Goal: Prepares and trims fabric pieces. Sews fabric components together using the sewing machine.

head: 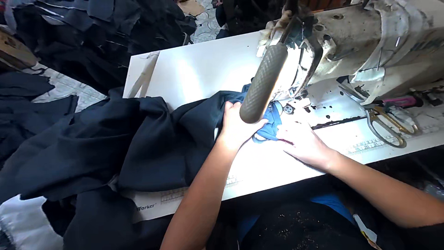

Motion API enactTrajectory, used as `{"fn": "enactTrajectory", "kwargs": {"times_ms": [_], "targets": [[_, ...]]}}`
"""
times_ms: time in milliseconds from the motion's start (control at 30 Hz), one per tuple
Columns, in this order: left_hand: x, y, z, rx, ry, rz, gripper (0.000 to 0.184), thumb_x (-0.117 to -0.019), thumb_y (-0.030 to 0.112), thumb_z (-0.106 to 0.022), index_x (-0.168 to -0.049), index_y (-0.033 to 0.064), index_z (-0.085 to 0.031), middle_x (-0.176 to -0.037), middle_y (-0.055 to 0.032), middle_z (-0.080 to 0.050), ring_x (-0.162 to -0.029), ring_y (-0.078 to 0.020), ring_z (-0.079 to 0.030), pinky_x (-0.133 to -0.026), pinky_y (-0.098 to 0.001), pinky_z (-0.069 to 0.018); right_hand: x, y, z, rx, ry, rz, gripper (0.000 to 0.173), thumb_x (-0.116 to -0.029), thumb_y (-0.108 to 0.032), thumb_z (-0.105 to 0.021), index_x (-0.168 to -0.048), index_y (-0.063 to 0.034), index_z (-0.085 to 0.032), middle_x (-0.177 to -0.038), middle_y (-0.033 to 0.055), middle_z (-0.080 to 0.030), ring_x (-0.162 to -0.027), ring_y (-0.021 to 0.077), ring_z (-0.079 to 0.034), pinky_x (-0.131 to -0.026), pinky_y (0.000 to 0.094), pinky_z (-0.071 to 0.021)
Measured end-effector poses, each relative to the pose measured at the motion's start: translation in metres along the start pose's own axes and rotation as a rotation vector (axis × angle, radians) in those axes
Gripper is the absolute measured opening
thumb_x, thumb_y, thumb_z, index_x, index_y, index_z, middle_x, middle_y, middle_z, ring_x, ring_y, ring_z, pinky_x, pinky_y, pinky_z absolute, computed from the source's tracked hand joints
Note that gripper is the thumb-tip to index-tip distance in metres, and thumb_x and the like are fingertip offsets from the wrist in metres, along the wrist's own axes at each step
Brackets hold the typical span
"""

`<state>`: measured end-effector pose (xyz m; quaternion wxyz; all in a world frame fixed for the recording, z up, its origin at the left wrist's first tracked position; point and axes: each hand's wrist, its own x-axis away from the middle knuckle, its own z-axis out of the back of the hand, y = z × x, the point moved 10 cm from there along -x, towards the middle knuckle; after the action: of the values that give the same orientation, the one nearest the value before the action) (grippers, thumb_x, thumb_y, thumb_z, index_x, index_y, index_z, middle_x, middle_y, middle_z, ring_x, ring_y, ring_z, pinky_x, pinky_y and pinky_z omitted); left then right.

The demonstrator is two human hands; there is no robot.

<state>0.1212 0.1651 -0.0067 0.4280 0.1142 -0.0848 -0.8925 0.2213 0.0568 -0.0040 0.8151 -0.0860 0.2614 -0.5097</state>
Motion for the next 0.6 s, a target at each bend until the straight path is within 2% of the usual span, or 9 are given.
{"fn": "enactTrajectory", "kwargs": {"times_ms": [33,67,100,167,267,367,467,600], "targets": [[0.006,0.012,0.001,-0.026,0.002,-0.061,0.039,-0.0908,0.042,-0.073,-0.112,0.0084,-0.070,-0.103,-0.0160,-0.070,-0.104,-0.0367,-0.065,-0.096,-0.0597,-0.0427,0.005,0.002,0.003,-0.013,0.010,-0.041,0.027,-0.0979,-0.021,-0.055,-0.100,-0.0059,-0.078,-0.106,0.0124,-0.076,-0.109,0.0294,-0.070,-0.102,0.0520,-0.0459],[0.015,0.030,0.005,-0.041,0.050,-0.192,0.026,-0.0895,0.021,-0.072,-0.113,0.0106,-0.073,-0.108,-0.0158,-0.070,-0.107,-0.0375,-0.065,-0.094,-0.0620,-0.0431,0.009,0.003,0.004,-0.039,0.002,-0.078,0.028,-0.0980,-0.020,-0.054,-0.103,-0.0046,-0.078,-0.112,0.0140,-0.076,-0.114,0.0315,-0.069,-0.104,0.0536,-0.0451],[0.024,0.047,0.008,-0.018,0.078,-0.312,0.025,-0.0879,0.006,-0.067,-0.110,0.0148,-0.076,-0.112,-0.0127,-0.070,-0.112,-0.0342,-0.065,-0.098,-0.0612,-0.0421,0.012,0.004,0.004,-0.058,-0.005,-0.107,0.029,-0.0978,-0.019,-0.054,-0.103,-0.0044,-0.078,-0.114,0.0143,-0.076,-0.116,0.0321,-0.068,-0.105,0.0544,-0.0447],[0.035,0.064,0.007,0.042,0.038,-0.432,0.032,-0.0873,-0.008,-0.061,-0.102,0.0146,-0.079,-0.109,-0.0089,-0.074,-0.111,-0.0298,-0.068,-0.101,-0.0584,-0.0440,0.016,0.004,0.003,-0.089,-0.039,-0.133,0.030,-0.0986,-0.019,-0.053,-0.106,-0.0027,-0.077,-0.118,0.0162,-0.074,-0.120,0.0338,-0.067,-0.106,0.0576,-0.0435],[0.033,0.059,0.006,0.099,-0.063,-0.385,0.026,-0.0918,0.000,-0.057,-0.101,0.0091,-0.080,-0.108,-0.0109,-0.076,-0.110,-0.0317,-0.070,-0.102,-0.0625,-0.0412,0.014,0.004,0.006,-0.103,-0.057,-0.110,0.027,-0.0985,-0.017,-0.055,-0.105,-0.0024,-0.078,-0.113,0.0163,-0.075,-0.115,0.0334,-0.069,-0.104,0.0583,-0.0442],[0.028,0.052,0.010,0.169,0.026,-0.359,0.031,-0.0925,0.015,-0.050,-0.094,0.0078,-0.080,-0.104,-0.0113,-0.077,-0.105,-0.0300,-0.071,-0.101,-0.0659,-0.0381,0.002,0.006,0.010,-0.054,-0.040,-0.042,0.025,-0.0969,-0.017,-0.057,-0.096,-0.0041,-0.078,-0.097,0.0133,-0.075,-0.101,0.0308,-0.070,-0.099,0.0535,-0.0474],[0.022,0.048,0.010,0.200,0.082,-0.346,0.031,-0.0935,0.017,-0.052,-0.093,0.0059,-0.080,-0.106,-0.0132,-0.076,-0.107,-0.0316,-0.071,-0.100,-0.0674,-0.0364,-0.011,0.012,0.010,-0.011,-0.113,-0.013,0.021,-0.0973,-0.013,-0.058,-0.093,-0.0028,-0.076,-0.090,0.0133,-0.071,-0.096,0.0294,-0.069,-0.108,0.0551,-0.0414],[0.016,0.042,0.011,0.187,0.130,-0.308,0.029,-0.0942,0.016,-0.053,-0.098,0.0061,-0.080,-0.112,-0.0127,-0.076,-0.110,-0.0317,-0.070,-0.102,-0.0675,-0.0364,-0.026,0.023,0.006,-0.039,-0.225,-0.033,0.015,-0.0950,-0.008,-0.061,-0.091,-0.0008,-0.073,-0.087,0.0143,-0.068,-0.094,0.0294,-0.069,-0.111,0.0577,-0.0356]]}}
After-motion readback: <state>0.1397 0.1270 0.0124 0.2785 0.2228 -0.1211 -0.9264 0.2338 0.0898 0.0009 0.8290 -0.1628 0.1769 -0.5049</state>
